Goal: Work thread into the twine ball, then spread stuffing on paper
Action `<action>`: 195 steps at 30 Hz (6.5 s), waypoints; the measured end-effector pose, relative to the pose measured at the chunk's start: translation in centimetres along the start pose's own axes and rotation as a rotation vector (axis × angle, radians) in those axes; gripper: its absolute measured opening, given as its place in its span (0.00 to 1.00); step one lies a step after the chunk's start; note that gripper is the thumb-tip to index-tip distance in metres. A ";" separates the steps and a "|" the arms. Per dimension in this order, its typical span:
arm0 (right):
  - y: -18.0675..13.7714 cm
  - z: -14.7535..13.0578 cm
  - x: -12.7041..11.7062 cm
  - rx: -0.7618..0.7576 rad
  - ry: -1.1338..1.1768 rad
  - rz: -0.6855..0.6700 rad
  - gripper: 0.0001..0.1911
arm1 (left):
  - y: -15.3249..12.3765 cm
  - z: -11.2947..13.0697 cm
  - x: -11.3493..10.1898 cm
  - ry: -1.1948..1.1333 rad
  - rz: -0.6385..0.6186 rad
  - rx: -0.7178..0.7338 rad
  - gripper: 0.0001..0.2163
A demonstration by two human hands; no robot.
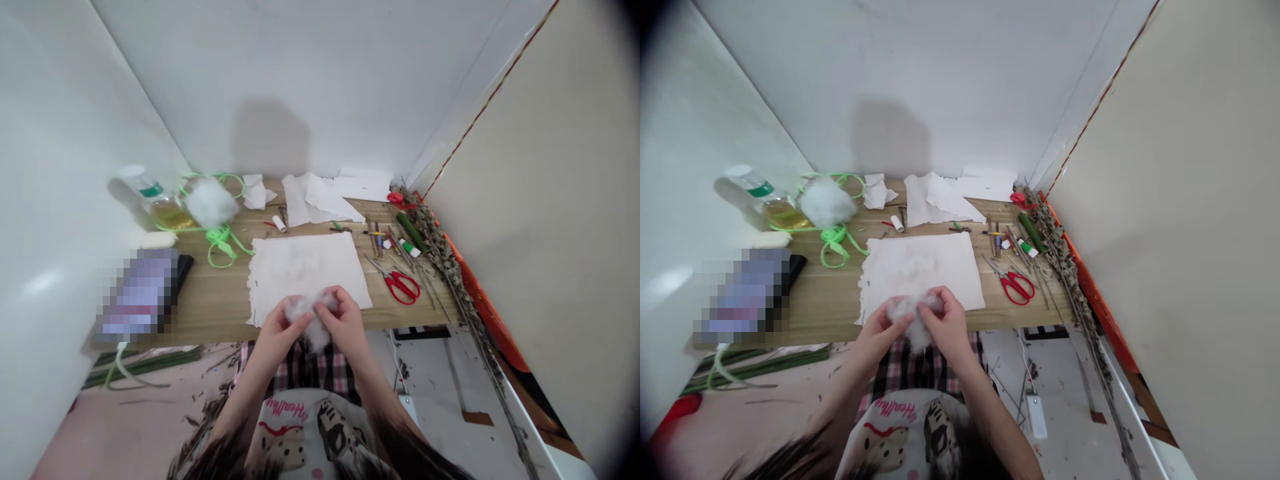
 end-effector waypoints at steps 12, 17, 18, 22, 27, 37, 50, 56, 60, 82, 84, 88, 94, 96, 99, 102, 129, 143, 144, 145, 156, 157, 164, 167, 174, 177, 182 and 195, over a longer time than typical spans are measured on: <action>-1.7 -0.1 -0.1 -0.017 -0.256 -0.238 0.36 | 0.3 -0.2 -2.0 0.023 0.302 0.124 0.16; -1.1 -1.0 -1.0 -0.130 -0.282 -0.139 0.31 | 0.7 -0.2 -1.9 0.077 0.208 0.119 0.19; -1.0 -1.3 -1.1 -0.155 -0.286 -0.124 0.32 | 0.7 -0.2 -1.9 0.099 0.185 0.123 0.19; -0.7 -2.4 -0.9 -0.236 -0.332 -0.219 0.33 | 0.9 0.2 -2.0 0.189 0.107 0.140 0.16; -0.5 -2.6 -0.8 -0.230 -0.418 -0.278 0.15 | 0.7 0.8 -1.6 0.212 0.056 0.105 0.17; 0.1 -1.6 -1.1 -0.109 -0.283 -0.202 0.10 | 0.8 0.5 -2.2 0.058 0.138 0.019 0.23; 0.5 -1.1 -0.9 -0.089 -0.228 -0.106 0.12 | 0.4 0.7 -1.2 0.057 0.071 0.052 0.21; 0.3 -0.7 -0.3 0.019 -0.009 -0.156 0.18 | 0.6 0.2 -0.6 0.044 -0.016 0.032 0.24; 0.0 -1.0 0.3 0.051 0.073 -0.244 0.22 | 0.6 0.5 -0.2 0.093 -0.081 0.053 0.24; 1.1 0.6 -0.4 0.072 0.001 -0.235 0.11 | 1.8 0.5 -1.6 0.252 -0.007 0.024 0.16; 1.3 0.8 -0.6 0.067 -0.017 -0.213 0.10 | 2.2 0.4 -2.3 0.284 0.015 0.054 0.16; 1.9 0.9 -0.8 0.030 -0.099 -0.167 0.11 | 3.1 0.9 -3.0 0.400 0.049 0.117 0.15; 3.4 0.1 -0.7 -0.129 -0.448 -0.055 0.16 | 3.9 2.9 -3.3 0.792 0.248 0.285 0.16; 3.8 -0.5 -0.6 -0.204 -0.579 -0.021 0.19 | 3.9 3.3 -3.2 0.939 0.304 0.382 0.17; 4.0 -1.5 0.0 -0.404 -0.801 -0.049 0.24 | 3.4 3.6 -2.6 1.161 0.376 0.613 0.17; 4.2 -1.5 0.8 -0.551 -0.970 -0.187 0.23 | 3.3 3.2 -1.8 1.286 0.352 0.756 0.12; 5.4 -2.7 1.5 -0.601 -0.883 -0.185 0.20 | 4.6 3.9 -1.3 1.094 0.326 0.709 0.14; 7.3 0.3 2.9 -0.466 -1.171 -0.192 0.16 | 6.6 2.5 -1.3 1.423 0.401 0.550 0.07; 7.3 0.3 2.8 -0.470 -1.168 -0.182 0.16 | 6.5 2.5 -1.4 1.413 0.409 0.551 0.07; 7.3 0.3 2.8 -0.475 -1.165 -0.176 0.16 | 6.5 2.4 -1.5 1.402 0.422 0.554 0.07; 7.5 -0.4 1.9 -0.454 -0.915 -0.094 0.21 | 5.5 3.4 -1.7 1.286 0.487 0.659 0.10; 7.4 -0.8 1.8 -0.482 -0.867 -0.072 0.21 | 5.3 3.7 -1.5 1.258 0.452 0.704 0.10; 6.0 -0.1 3.5 -0.583 -1.000 -0.273 0.25 | 5.3 2.7 -1.2 1.328 0.232 0.729 0.10; 6.0 1.5 3.8 -0.506 -1.150 -0.292 0.25 | 5.9 1.1 -1.7 1.382 0.213 0.638 0.18; 6.0 2.1 3.7 -0.473 -1.239 -0.212 0.26 | 6.0 0.4 -2.5 1.396 0.245 0.602 0.21; 6.1 2.1 3.6 -0.490 -1.228 -0.192 0.25 | 6.0 0.6 -3.0 1.292 0.240 0.617 0.20; 6.2 1.8 3.3 -0.474 -1.216 -0.190 0.26 | 5.5 1.2 -3.8 1.077 0.285 0.605 0.24; 5.9 0.6 0.9 -0.442 -0.914 -0.011 0.27 | 5.7 0.6 -3.2 1.216 0.237 0.579 0.27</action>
Point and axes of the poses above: each hand's wrist, its own y-axis towards the middle knuckle, its own x-axis out of the palm, z = x × y, the point moved 5 cm from there along y, towards the middle knuckle, and after that the axes turned 5 degrees about y, right-handed, at the moved point
